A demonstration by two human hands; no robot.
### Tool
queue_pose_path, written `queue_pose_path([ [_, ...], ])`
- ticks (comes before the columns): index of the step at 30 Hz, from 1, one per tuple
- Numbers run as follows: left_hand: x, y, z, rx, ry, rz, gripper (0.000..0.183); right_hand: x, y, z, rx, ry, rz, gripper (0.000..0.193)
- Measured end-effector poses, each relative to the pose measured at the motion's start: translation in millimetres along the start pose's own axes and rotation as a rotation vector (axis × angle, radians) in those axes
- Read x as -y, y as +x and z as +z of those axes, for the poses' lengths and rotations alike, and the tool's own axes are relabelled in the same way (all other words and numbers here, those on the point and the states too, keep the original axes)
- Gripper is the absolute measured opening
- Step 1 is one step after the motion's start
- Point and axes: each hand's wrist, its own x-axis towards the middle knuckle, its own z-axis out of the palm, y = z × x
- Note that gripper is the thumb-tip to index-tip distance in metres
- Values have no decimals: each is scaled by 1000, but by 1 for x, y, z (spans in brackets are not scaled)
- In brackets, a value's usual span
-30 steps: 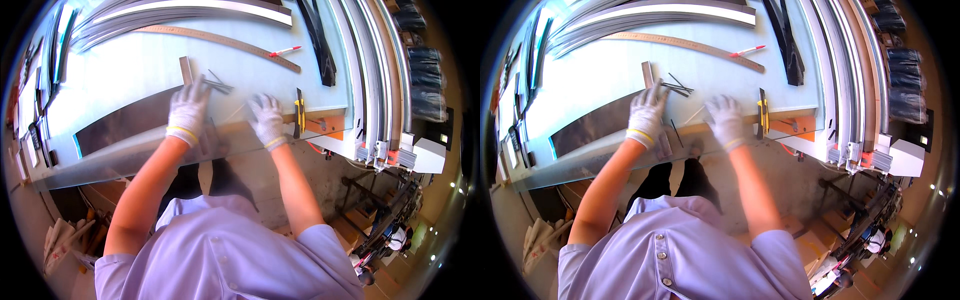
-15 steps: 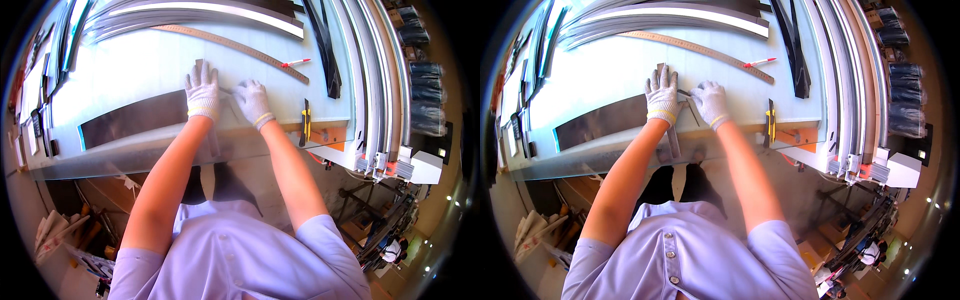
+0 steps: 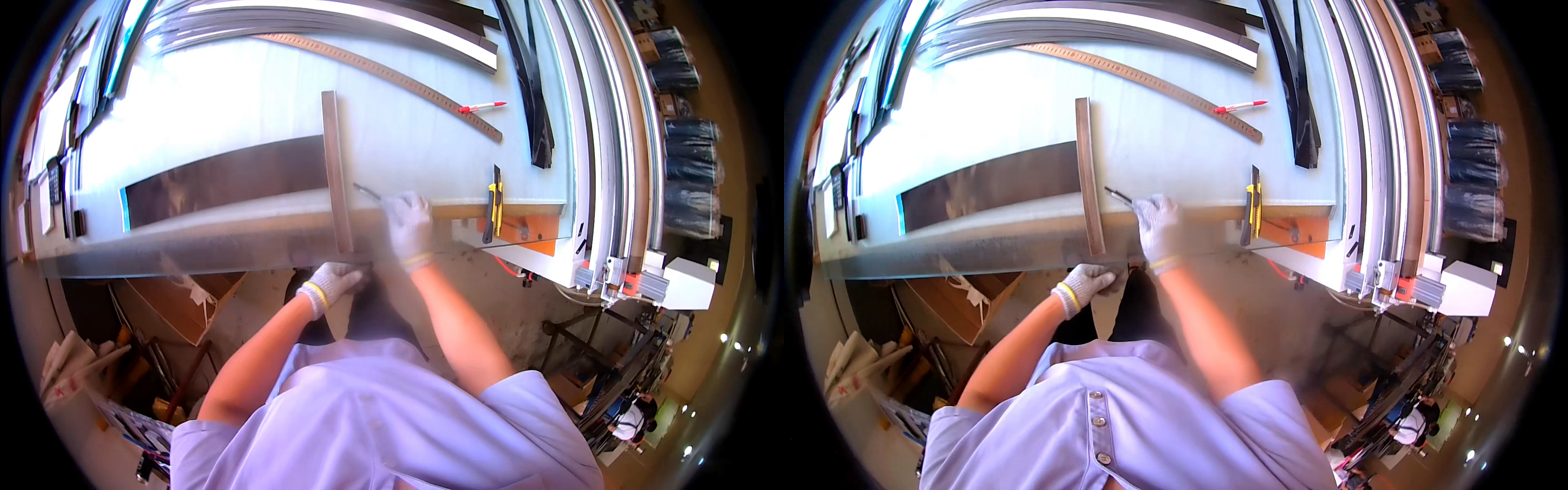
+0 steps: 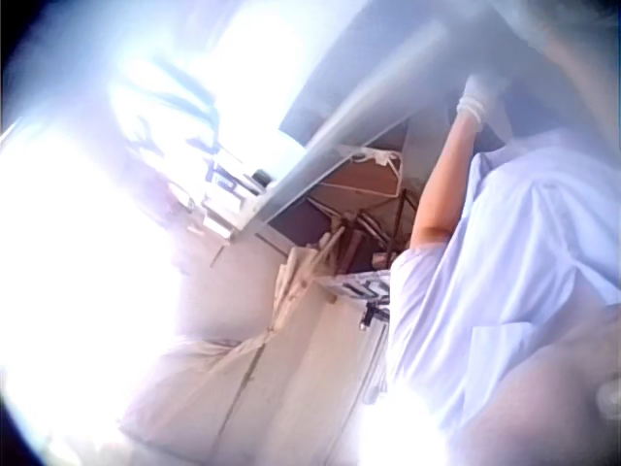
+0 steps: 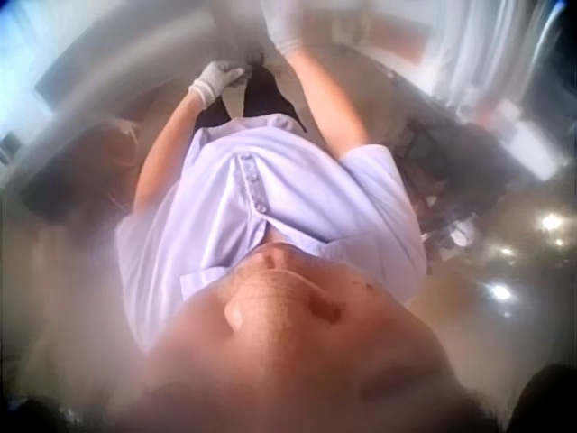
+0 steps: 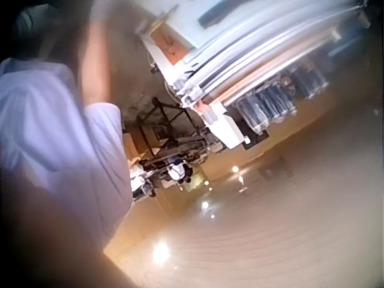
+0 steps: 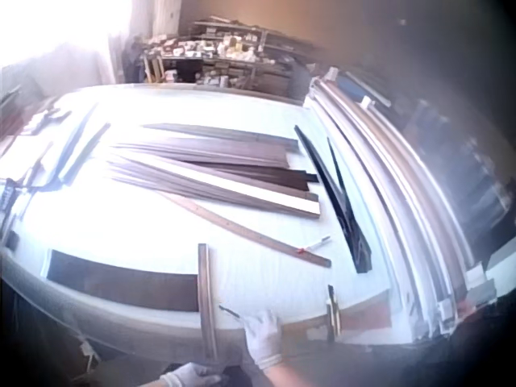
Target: The person measures metal strips using a ruler and a marking pen, then cuts the strips into smaller pieces using a utility knife on a workbench.
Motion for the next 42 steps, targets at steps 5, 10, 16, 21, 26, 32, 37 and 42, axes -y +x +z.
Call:
queue_pose_path([
  [5, 58, 50, 68, -121, -439, 121, 29, 19, -74, -26, 75, -32, -47, 7],
  [10, 68, 43, 90, -196, -863, 249, 23, 24, -120, -43, 212, 28, 45, 15],
  [16, 64, -26, 70, -444, -688, 263, 24, 79, -129, -51, 411, 252, 70, 16],
  [21, 154, -110, 35, -657, -705, 336, 31, 149, -186, -28, 770, 367, -115, 26],
  [26, 311, -243, 19, -795, -1092, 517, 30, 192, -300, 11, 1114, 596, 105, 25],
  [32, 671, -358, 65, -1301, -1640, 669, 29, 248, -407, 23, 1490, 314, -60, 25],
  [37, 881, -486, 109, -1820, -1925, 361, 14, 291, -440, 5, 1502, 253, -128, 25],
  [42, 936, -538, 80, -1672, -2011, 125, 44, 303, -422, -16, 1326, 58, -188, 26],
])
